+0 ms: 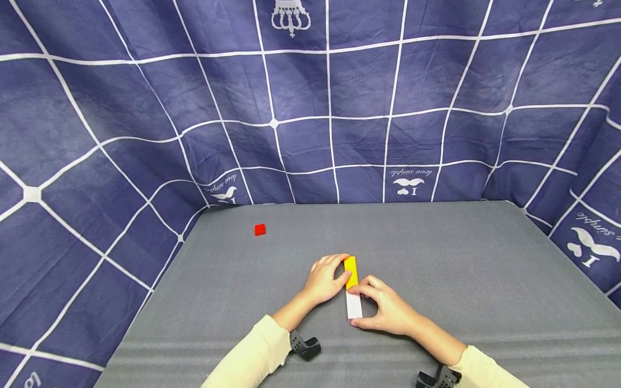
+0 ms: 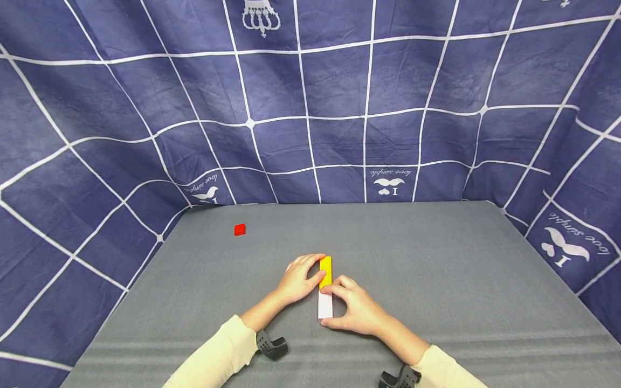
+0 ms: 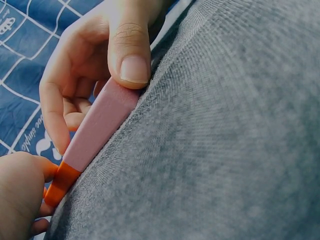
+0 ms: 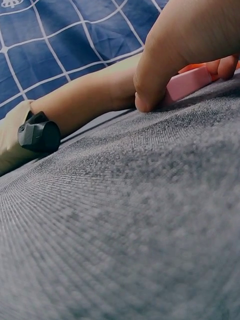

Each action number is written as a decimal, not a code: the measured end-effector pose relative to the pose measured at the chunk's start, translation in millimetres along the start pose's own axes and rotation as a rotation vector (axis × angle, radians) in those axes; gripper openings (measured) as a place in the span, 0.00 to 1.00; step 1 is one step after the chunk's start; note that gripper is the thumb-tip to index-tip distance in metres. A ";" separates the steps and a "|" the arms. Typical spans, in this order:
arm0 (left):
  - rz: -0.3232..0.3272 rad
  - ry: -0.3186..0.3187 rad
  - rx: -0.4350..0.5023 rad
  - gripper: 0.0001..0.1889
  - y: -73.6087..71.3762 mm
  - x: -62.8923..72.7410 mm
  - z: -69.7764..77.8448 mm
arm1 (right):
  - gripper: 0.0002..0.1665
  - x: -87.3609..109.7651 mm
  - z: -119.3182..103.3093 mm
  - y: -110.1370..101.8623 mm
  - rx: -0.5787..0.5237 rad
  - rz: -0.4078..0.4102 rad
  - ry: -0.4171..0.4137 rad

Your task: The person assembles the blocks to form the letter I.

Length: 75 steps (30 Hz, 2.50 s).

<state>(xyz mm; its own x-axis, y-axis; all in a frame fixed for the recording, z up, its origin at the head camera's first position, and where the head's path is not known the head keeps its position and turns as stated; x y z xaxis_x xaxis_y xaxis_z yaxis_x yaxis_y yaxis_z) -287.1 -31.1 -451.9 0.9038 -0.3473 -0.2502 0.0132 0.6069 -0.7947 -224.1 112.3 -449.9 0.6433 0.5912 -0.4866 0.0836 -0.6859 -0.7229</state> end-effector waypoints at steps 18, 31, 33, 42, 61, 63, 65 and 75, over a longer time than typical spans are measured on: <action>0.001 0.011 0.007 0.24 -1.6 0.6 1.5 | 0.27 -14.6 21.9 -8.4 -0.087 0.081 0.002; 0.005 0.011 -0.005 0.23 -2.3 0.6 1.4 | 0.25 -21.1 35.2 -8.3 -0.115 0.055 0.057; 0.004 0.012 -0.004 0.23 -2.8 0.7 2.1 | 0.25 -20.4 36.2 -7.6 -0.111 0.056 0.056; -0.007 0.007 -0.008 0.23 -1.3 0.9 2.2 | 0.25 -18.1 36.0 -6.7 -0.108 0.071 0.038; 0.023 -0.020 0.105 0.20 -61.6 -11.7 -69.2 | 0.26 -18.7 36.8 -7.8 -0.132 0.064 0.070; 0.064 -0.053 0.088 0.20 -72.7 -12.3 -83.6 | 0.26 -18.5 37.6 -7.6 -0.129 0.068 0.067; 0.104 -0.082 0.059 0.20 -83.6 -12.3 -97.1 | 0.26 -18.5 38.3 -7.2 -0.123 0.070 0.064; 0.284 -0.098 -0.043 0.21 -124.2 -7.8 -136.5 | 0.26 -18.6 36.9 -6.7 -0.111 0.074 0.066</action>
<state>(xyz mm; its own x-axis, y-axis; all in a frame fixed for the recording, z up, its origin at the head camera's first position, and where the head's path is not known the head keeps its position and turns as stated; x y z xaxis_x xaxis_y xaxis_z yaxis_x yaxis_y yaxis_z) -354.2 -201.4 -426.8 0.9058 -0.0959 -0.4128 -0.2622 0.6385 -0.7236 -264.7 121.6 -454.1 0.6991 0.5108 -0.5004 0.1155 -0.7713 -0.6259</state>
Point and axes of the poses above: each hand's wrist, its own x-axis away from the middle knuckle, its own y-axis out of the palm, z = x × y, the point moved 6 cm from there along -x, towards the middle knuckle, and after that the axes turned 4 degrees about -y, right-handed, at the moved point
